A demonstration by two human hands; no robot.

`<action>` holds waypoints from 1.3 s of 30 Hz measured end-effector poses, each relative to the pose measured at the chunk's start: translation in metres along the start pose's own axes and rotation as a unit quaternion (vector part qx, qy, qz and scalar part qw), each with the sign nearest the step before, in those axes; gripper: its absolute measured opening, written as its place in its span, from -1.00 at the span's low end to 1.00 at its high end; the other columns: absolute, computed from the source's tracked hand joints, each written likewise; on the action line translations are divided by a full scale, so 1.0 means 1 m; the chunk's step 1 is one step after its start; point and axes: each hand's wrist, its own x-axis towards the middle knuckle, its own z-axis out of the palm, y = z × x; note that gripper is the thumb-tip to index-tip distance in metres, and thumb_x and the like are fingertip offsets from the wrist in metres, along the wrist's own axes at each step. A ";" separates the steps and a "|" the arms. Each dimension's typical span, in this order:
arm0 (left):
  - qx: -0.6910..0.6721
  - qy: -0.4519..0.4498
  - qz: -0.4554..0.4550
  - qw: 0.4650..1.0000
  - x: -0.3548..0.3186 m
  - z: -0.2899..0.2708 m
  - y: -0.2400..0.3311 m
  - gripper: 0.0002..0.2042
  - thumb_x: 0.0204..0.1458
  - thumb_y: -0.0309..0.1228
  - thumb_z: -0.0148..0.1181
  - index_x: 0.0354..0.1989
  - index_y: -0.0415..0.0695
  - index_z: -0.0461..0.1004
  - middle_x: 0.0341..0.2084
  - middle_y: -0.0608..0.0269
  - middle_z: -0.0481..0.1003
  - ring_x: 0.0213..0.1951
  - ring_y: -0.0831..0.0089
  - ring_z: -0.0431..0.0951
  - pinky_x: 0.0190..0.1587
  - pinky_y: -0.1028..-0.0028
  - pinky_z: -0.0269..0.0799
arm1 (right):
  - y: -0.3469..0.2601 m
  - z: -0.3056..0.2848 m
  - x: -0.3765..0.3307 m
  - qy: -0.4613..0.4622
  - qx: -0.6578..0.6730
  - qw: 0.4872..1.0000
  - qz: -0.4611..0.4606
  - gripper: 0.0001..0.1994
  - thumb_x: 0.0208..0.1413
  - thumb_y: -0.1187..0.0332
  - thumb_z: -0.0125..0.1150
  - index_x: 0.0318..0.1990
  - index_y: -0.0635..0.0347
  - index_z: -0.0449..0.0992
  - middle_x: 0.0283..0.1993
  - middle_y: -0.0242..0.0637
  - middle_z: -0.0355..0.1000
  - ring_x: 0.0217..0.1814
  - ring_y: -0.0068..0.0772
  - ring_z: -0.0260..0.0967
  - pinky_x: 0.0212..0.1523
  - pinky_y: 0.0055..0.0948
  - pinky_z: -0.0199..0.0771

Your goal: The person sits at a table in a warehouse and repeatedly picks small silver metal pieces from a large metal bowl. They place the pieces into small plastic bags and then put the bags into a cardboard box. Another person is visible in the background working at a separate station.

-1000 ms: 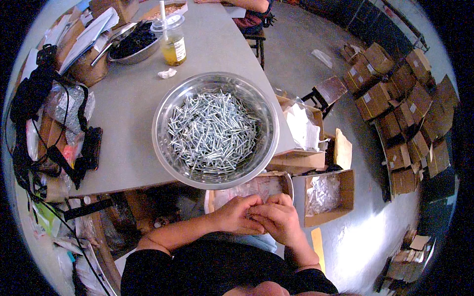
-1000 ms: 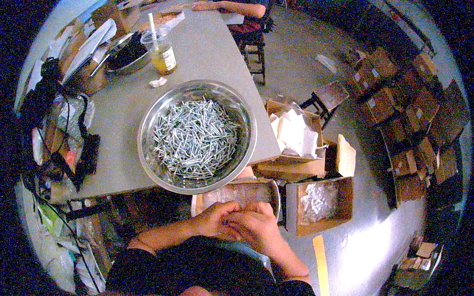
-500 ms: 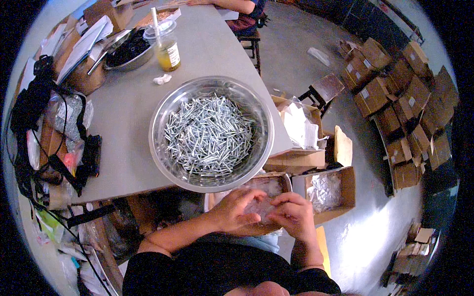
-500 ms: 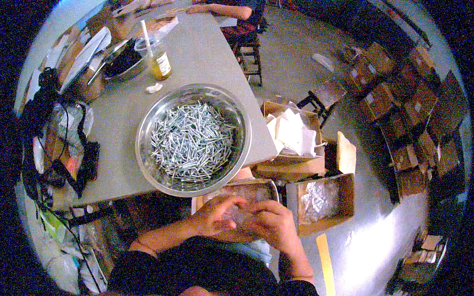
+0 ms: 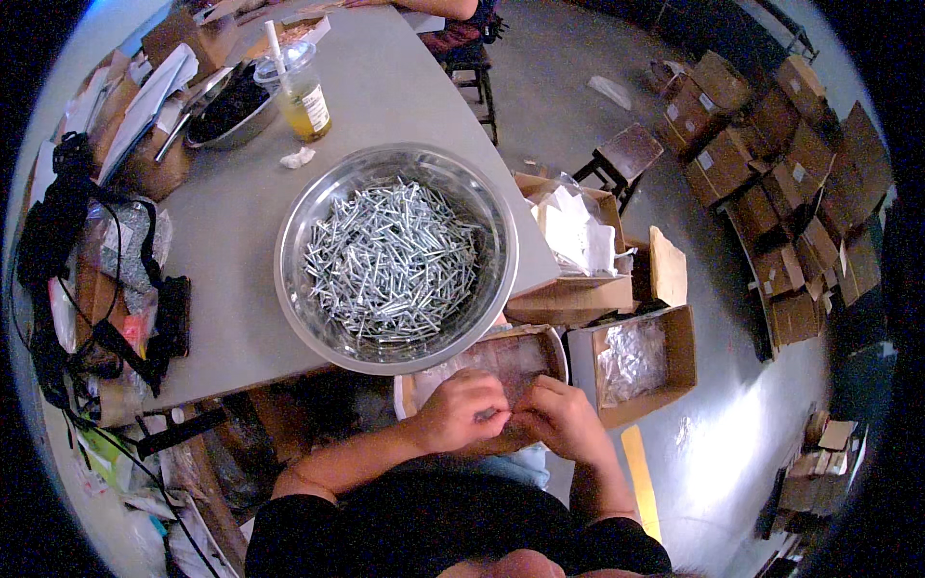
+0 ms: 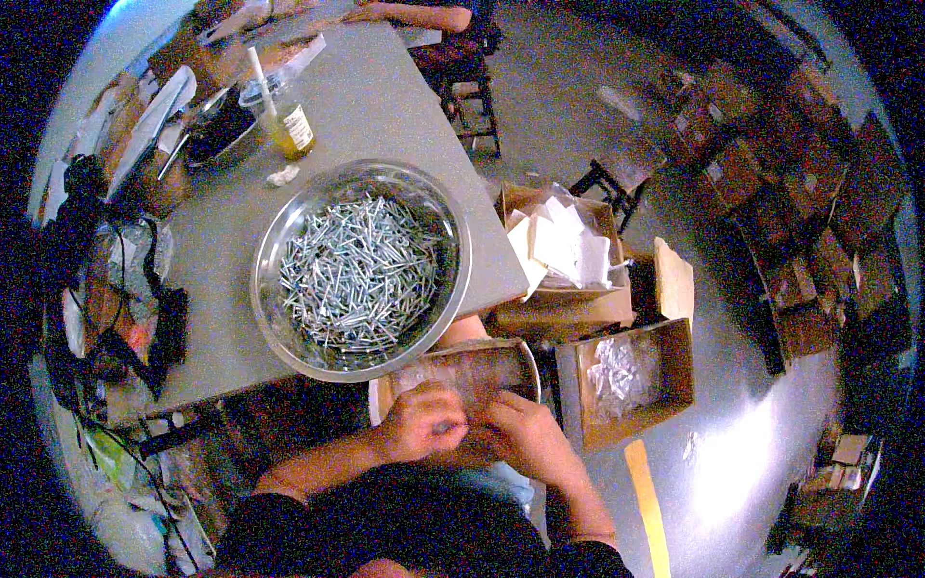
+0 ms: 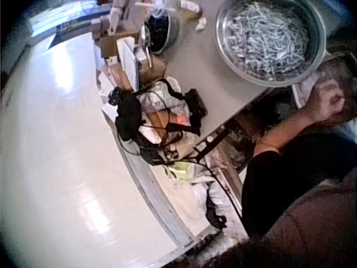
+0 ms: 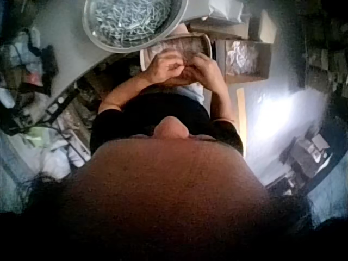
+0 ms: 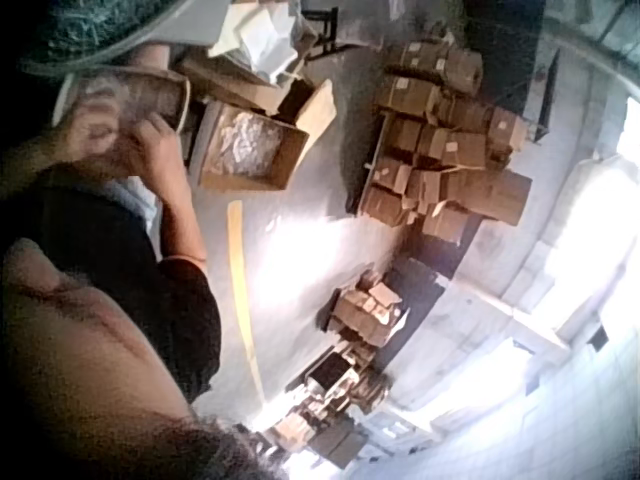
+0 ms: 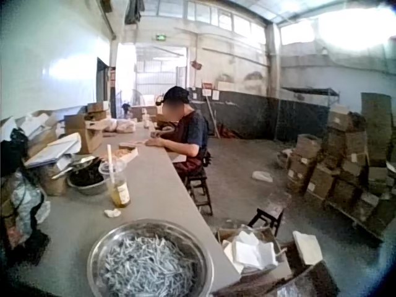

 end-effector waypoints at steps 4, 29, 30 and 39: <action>0.002 0.031 -0.011 0.999 0.013 0.012 -0.005 -0.89 -0.05 -0.45 0.24 -0.40 -0.20 0.48 -0.41 0.11 0.46 -0.32 0.15 0.50 -0.19 0.26 0.42 | 0.020 -0.016 -0.014 0.083 -0.036 0.994 0.054 -0.84 -0.19 0.54 0.38 -0.43 0.27 0.50 -0.44 -0.22 0.42 -0.44 -0.28 0.42 -0.43 -0.42 0.39; 0.071 -0.141 -0.018 0.987 -0.010 0.044 -0.032 -0.77 -0.02 -0.38 0.07 -0.18 -0.15 0.45 -0.30 0.03 0.48 -0.21 0.04 0.52 -0.12 0.20 0.43 | -0.081 -0.006 0.151 -0.027 -0.186 0.955 -0.230 -0.73 -0.18 0.42 0.36 -0.24 0.18 0.52 -0.21 -0.20 0.45 -0.21 -0.09 0.46 -0.16 -0.23 0.48; 0.070 -0.140 -0.052 0.986 -0.016 0.044 -0.034 -0.74 -0.01 -0.37 0.07 -0.14 -0.15 0.45 -0.26 0.02 0.49 -0.18 0.04 0.52 -0.11 0.20 0.44 | -0.083 -0.002 0.158 -0.056 -0.213 0.948 -0.230 -0.72 -0.17 0.41 0.36 -0.23 0.18 0.52 -0.21 -0.21 0.45 -0.20 -0.09 0.46 -0.15 -0.22 0.48; 0.067 -0.108 -0.133 0.983 -0.028 -0.010 -0.006 -0.80 0.07 -0.36 0.08 -0.19 -0.16 0.50 -0.28 0.01 0.51 -0.21 0.01 0.53 -0.09 0.14 0.43 | -0.082 0.013 0.175 -0.110 -0.213 0.949 -0.207 -0.80 -0.16 0.40 0.34 -0.32 0.14 0.52 -0.32 -0.24 0.42 -0.26 -0.11 0.46 -0.26 -0.21 0.47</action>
